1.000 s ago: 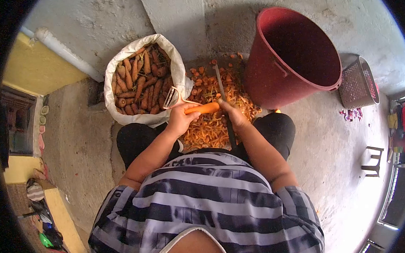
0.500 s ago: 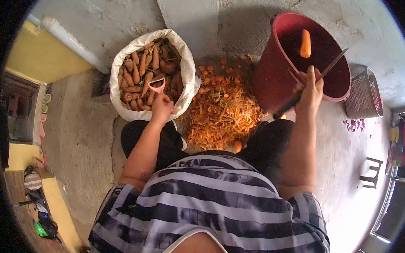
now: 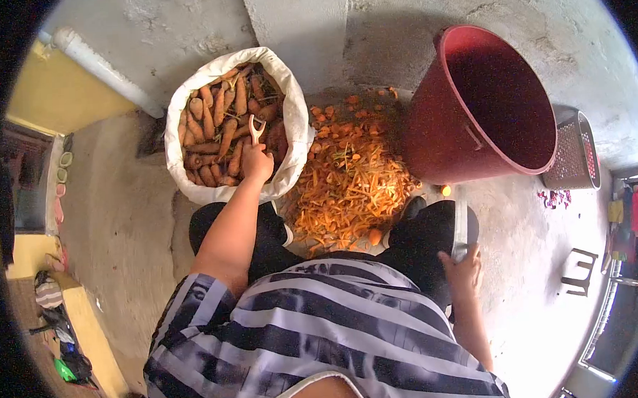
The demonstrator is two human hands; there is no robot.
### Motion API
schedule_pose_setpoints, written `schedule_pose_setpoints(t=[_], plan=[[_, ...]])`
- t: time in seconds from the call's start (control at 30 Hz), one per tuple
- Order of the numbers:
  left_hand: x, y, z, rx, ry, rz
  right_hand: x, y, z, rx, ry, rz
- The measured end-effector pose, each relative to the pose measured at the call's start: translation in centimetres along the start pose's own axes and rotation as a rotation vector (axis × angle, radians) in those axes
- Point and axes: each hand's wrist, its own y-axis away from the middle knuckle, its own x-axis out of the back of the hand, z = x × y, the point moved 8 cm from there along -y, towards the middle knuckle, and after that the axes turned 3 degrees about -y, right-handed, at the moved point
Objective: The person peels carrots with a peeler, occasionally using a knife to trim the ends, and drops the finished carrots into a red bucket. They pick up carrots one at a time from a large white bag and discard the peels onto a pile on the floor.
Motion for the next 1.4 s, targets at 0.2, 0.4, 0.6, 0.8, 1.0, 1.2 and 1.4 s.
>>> schedule_pose_setpoints(t=[0.2,0.4,0.6,0.8,1.0,1.2,1.4], plan=[[-1.2,-2.6,2.5,-0.030,-0.129,0.003,2.5,-0.2,-4.2,0.023,0.143,0.039],[-2.8,-6.9,3.8,0.042,-0.080,-0.010,3.4,-1.4,-7.3,0.328,-0.002,0.153],[-5.0,-9.9,2.1,0.308,0.151,0.053,3.4,-2.8,-8.6,0.410,-0.079,0.158],[-5.2,-10.9,3.0,0.086,0.140,0.065,2.9,-3.7,-9.8,0.476,-0.174,0.162],[0.8,-5.2,5.2,-0.104,-0.017,0.192,1.8,-4.0,-12.1,0.527,-0.398,0.059],[7.0,2.6,9.1,-0.493,0.378,0.268,-3.2,-4.2,-16.4,0.417,-0.790,-0.324],[7.1,14.2,15.7,-0.970,0.475,-0.189,-7.3,-5.6,-23.3,0.477,-0.992,-0.389]])
